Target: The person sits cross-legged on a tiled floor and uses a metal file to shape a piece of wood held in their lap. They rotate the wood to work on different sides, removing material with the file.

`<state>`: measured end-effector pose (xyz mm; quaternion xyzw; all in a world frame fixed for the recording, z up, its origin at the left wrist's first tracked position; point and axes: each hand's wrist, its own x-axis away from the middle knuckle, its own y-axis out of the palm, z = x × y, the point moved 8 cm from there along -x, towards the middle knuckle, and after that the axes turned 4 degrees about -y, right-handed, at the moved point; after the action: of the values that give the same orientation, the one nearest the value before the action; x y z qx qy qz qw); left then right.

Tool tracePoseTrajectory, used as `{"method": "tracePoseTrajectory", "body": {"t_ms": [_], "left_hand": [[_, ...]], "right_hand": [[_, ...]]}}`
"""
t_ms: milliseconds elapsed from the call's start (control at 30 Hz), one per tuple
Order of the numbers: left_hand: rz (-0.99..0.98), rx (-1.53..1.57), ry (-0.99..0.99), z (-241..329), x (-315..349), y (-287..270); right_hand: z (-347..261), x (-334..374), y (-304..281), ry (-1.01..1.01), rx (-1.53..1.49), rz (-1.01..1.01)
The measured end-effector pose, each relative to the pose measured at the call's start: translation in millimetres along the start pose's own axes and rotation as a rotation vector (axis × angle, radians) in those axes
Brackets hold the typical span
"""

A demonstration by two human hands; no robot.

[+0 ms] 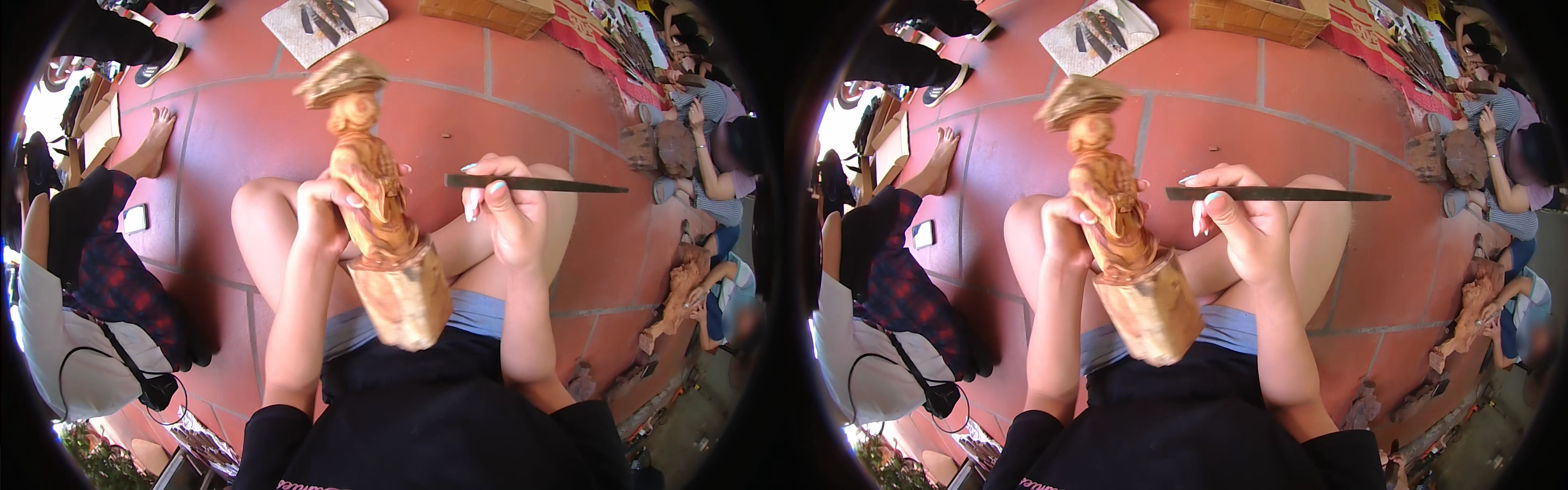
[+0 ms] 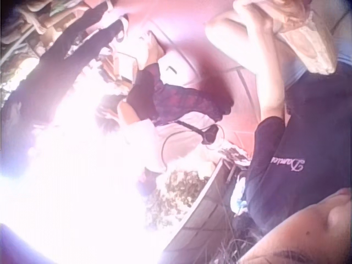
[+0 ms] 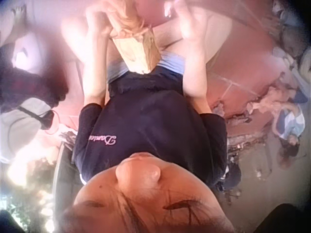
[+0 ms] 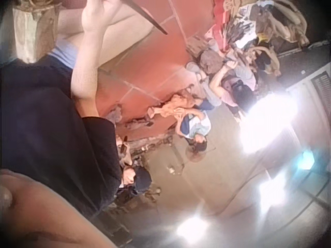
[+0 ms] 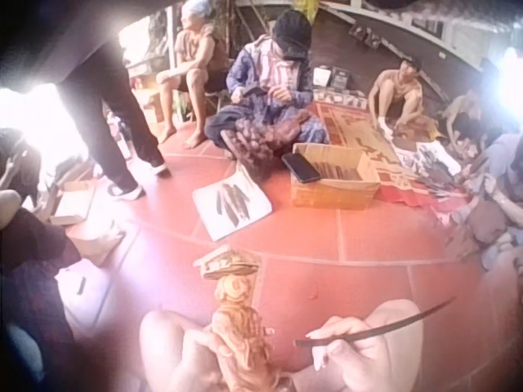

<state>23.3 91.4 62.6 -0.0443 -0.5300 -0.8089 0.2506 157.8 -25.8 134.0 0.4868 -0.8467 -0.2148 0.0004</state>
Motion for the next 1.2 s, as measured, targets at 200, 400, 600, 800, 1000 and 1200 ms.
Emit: {"method": "tracePoseTrajectory", "body": {"t_ms": [200, 400, 600, 800, 1000, 1200], "left_hand": [[-0.122, 0.306, -0.584, -92.1, -14.7, -12.8], [-0.177, 0.270, -0.683, -128.7, -17.5, 3.2], [-0.249, -0.184, -0.536, -114.8, -15.5, 12.2], [-0.226, -0.871, -0.393, -104.1, -12.1, 43.8], [-0.198, -1.131, -0.277, -113.3, -3.0, 67.1], [-0.102, -1.318, -0.258, -114.7, 7.6, 79.5]], "right_hand": [[-8.6, 0.5, -34.8, -0.086, 0.243, -0.125], [-18.4, 5.4, -38.3, -0.176, 0.665, -0.241], [-42.3, 13.0, -36.9, -0.325, 0.717, -0.232], [-59.6, 17.9, -39.5, -0.415, 0.932, -0.164], [-71.4, 17.2, -49.4, -0.262, 0.927, -0.266], [-97.5, 27.7, -40.6, -0.329, 1.124, -0.208]]}}
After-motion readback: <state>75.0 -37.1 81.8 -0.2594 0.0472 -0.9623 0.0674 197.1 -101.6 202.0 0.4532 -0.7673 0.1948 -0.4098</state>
